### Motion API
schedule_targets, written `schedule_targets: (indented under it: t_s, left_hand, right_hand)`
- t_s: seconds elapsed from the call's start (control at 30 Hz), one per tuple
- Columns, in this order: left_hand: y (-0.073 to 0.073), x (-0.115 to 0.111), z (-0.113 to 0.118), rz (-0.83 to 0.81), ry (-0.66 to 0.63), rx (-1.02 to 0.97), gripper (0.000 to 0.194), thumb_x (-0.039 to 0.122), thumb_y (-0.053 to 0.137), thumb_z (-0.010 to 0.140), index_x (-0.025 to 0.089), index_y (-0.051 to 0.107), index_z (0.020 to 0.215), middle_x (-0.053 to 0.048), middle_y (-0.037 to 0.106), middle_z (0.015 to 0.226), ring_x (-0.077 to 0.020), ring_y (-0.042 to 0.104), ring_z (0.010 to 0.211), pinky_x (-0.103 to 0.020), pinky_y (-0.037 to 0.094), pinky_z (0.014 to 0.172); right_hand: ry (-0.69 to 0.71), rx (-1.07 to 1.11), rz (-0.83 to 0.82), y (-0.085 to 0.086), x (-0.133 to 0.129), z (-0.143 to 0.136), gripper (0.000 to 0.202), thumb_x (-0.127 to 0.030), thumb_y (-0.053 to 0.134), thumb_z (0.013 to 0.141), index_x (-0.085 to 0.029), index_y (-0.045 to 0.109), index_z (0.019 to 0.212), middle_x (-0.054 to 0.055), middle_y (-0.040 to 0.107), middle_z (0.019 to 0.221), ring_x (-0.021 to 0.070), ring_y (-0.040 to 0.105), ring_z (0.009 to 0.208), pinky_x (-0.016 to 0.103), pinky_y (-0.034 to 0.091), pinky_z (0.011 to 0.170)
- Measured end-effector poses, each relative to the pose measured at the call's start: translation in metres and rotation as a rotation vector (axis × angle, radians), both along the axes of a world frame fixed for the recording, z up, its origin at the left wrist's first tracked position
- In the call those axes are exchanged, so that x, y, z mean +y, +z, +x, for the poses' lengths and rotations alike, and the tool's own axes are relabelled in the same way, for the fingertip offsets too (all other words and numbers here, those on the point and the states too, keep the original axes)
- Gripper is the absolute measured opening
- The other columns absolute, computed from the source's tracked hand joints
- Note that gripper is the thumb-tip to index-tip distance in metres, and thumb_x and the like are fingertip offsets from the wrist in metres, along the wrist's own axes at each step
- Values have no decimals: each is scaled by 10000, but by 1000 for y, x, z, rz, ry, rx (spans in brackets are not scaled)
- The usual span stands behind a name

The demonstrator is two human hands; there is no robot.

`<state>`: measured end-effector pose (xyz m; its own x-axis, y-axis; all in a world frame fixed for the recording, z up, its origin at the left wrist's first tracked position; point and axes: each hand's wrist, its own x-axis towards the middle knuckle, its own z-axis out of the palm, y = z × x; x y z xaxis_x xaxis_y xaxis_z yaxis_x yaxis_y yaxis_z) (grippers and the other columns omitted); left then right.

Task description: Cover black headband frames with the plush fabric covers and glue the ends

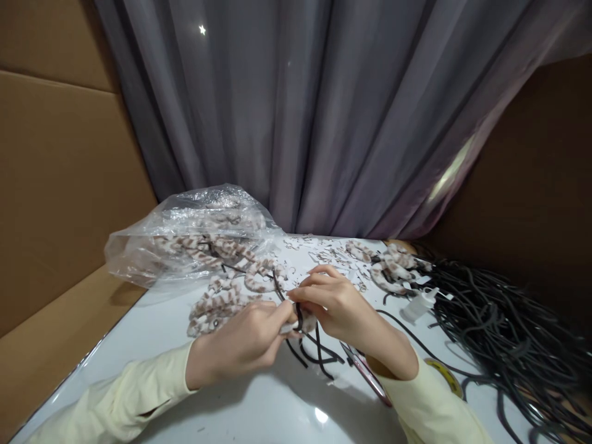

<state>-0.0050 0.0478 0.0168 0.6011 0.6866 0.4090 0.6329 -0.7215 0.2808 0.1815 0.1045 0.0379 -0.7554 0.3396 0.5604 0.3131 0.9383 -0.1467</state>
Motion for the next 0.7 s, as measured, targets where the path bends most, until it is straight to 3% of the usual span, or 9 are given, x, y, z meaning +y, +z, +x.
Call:
schedule_targets:
  t_s: [0.3,0.43,0.5,0.6,0.7]
  left_hand:
    - [-3,2,-1,0,2,-40,333,42,404,779,138,387,1097,-96,633,891,-201,623,784,-269,459,656]
    - [-3,4,-1,-55,-36,-68,233,81,417,814,161,447,1031,-83,639,891,-202,627,797,-284,459,686]
    - [-1,5,1,-169,-36,-136,192,98,423,822,166,467,996,-68,644,869,-180,630,761,-268,459,672]
    - [3,8,4,-502,51,-317,87,190,489,824,177,485,910,7,621,662,-131,603,557,-218,437,537]
    - [6,17,6,-806,157,-552,177,279,608,757,183,464,792,64,545,480,-118,549,426,-192,378,438]
  right_hand:
    - [-22,-65,-95,2,0,0,201,-59,463,836,-176,625,812,39,614,702,140,556,708,285,380,764]
    - [-29,-77,-110,1,3,-1,175,-67,489,831,-175,627,824,41,635,726,139,575,721,299,369,805]
    - [-33,-81,-123,-1,5,-1,168,-65,505,825,-176,629,843,37,648,752,133,588,733,306,358,837]
    - [-90,-97,-158,-5,8,-1,192,-52,540,796,-178,629,910,40,668,818,144,605,802,313,357,852]
    - [-250,-88,-149,-6,6,0,307,-26,524,773,-170,596,1035,80,661,986,192,591,938,338,376,838]
